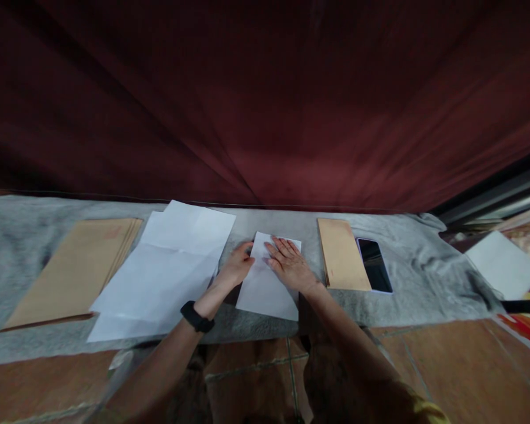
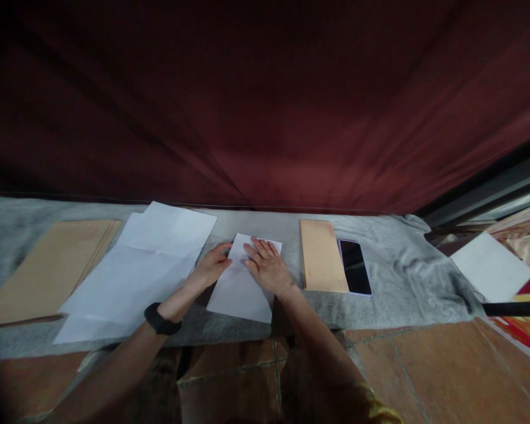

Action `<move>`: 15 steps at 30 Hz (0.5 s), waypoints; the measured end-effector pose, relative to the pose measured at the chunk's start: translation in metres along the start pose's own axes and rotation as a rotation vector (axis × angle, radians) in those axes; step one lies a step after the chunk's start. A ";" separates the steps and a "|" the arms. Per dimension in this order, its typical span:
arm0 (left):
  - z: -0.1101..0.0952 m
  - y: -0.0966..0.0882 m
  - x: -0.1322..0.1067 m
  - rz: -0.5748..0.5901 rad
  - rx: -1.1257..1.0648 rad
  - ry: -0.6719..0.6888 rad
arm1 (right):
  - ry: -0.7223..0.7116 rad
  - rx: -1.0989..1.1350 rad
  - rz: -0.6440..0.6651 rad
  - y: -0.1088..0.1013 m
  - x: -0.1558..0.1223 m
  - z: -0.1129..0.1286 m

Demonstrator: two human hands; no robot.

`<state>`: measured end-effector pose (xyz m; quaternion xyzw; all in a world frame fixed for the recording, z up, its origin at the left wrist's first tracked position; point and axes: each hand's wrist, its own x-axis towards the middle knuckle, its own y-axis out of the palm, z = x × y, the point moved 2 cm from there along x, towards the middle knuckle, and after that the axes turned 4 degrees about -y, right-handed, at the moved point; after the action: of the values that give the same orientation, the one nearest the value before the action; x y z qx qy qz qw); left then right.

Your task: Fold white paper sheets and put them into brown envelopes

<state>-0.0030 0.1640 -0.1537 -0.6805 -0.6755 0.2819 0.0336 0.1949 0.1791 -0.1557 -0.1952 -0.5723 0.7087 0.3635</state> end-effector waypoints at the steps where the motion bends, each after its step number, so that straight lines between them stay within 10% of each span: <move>1: 0.000 0.000 0.000 0.005 0.002 -0.006 | 0.007 -0.011 0.005 0.000 -0.001 -0.003; 15: 0.010 -0.012 -0.008 -0.172 -0.134 -0.021 | 0.101 -0.034 -0.073 -0.008 -0.019 -0.027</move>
<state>-0.0181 0.1545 -0.1546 -0.6176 -0.7492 0.2393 0.0052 0.2283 0.1834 -0.1577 -0.2159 -0.5718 0.6743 0.4143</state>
